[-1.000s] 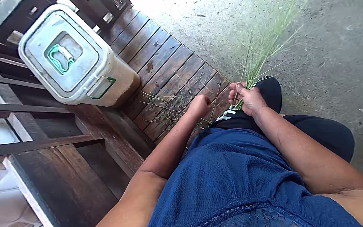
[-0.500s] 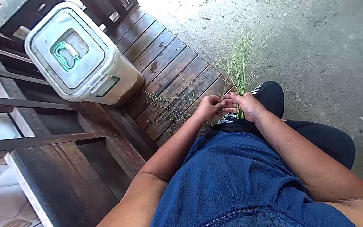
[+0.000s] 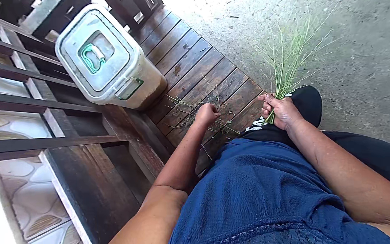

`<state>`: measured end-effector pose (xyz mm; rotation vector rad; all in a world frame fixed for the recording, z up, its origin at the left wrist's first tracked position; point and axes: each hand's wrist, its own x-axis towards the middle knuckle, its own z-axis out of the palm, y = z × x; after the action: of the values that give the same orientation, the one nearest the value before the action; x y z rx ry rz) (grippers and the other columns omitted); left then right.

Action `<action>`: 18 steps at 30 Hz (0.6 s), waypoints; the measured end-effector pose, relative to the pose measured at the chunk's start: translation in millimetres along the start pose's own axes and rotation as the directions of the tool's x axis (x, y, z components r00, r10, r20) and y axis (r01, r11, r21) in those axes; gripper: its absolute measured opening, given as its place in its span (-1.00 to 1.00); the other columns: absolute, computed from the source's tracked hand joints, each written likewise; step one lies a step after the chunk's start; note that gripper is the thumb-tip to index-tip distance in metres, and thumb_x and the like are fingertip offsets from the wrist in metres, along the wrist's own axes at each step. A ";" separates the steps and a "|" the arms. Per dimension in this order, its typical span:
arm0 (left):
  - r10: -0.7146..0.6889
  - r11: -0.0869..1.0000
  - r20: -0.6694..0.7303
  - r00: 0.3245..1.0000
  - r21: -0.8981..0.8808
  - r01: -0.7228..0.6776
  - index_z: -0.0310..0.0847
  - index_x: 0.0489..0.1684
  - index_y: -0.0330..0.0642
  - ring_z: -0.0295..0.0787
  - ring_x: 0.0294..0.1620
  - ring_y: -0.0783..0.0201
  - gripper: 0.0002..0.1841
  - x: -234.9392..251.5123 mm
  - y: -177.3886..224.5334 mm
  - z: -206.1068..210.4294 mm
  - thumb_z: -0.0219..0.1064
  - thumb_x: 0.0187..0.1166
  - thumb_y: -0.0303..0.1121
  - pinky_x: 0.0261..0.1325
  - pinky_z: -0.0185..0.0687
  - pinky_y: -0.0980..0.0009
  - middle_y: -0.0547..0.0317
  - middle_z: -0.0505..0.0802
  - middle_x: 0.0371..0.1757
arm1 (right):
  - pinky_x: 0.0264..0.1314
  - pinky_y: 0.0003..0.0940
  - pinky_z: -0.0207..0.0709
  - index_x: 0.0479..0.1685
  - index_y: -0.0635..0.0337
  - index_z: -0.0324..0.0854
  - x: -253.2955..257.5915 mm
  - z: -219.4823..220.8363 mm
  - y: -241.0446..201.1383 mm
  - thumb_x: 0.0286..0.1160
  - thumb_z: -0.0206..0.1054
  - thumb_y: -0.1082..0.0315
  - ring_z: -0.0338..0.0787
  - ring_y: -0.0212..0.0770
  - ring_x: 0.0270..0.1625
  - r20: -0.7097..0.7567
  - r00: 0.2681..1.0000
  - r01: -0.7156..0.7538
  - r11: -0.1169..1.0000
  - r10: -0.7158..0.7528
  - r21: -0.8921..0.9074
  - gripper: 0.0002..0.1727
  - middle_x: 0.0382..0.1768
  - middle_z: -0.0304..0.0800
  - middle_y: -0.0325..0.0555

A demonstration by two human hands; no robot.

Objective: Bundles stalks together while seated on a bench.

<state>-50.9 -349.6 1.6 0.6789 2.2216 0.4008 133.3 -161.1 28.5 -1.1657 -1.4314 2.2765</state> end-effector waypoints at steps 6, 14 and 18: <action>-0.129 0.986 0.009 0.992 0.109 0.127 0.81 -0.06 -0.23 0.78 0.21 -0.23 -0.69 2.7 13.6 22.6 0.41 0.58 -0.14 0.24 0.59 -0.34 -0.23 0.86 0.06 | -0.47 -0.50 0.61 -0.03 0.19 0.67 -0.8 -3.7 -1.8 0.86 0.06 0.31 0.56 -0.41 -0.64 0.045 0.999 -0.018 0.998 0.020 -0.062 -0.74 -0.68 0.46 -0.37; 0.022 0.850 0.043 0.999 -0.526 0.004 0.65 0.05 -0.33 0.77 -0.47 0.39 -0.82 -15.7 -3.1 -38.0 0.35 0.69 -0.40 -0.37 0.72 0.44 0.10 0.87 -0.30 | -0.46 -0.50 0.64 -0.09 0.19 0.66 -0.1 -3.9 0.5 0.77 0.19 0.39 0.57 -0.41 -0.64 0.064 0.998 0.001 0.998 0.004 -0.065 -0.85 -0.67 0.49 -0.35; 0.167 0.755 0.019 0.986 -0.646 -0.116 0.65 -0.07 -0.35 0.82 -0.50 0.42 -0.87 -32.2 22.2 -46.9 0.33 0.70 -0.42 -0.43 0.72 0.52 0.13 0.91 -0.37 | -0.33 -0.38 0.78 0.01 0.28 0.64 -4.8 6.1 -2.0 0.73 0.24 0.42 0.79 -0.28 -0.51 0.095 0.994 -0.029 0.985 0.045 -0.170 -0.87 -0.55 0.73 -0.21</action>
<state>-60.2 -353.7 61.9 0.4661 1.7811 1.1364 131.7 -166.7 34.0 -1.1496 -1.6819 2.3042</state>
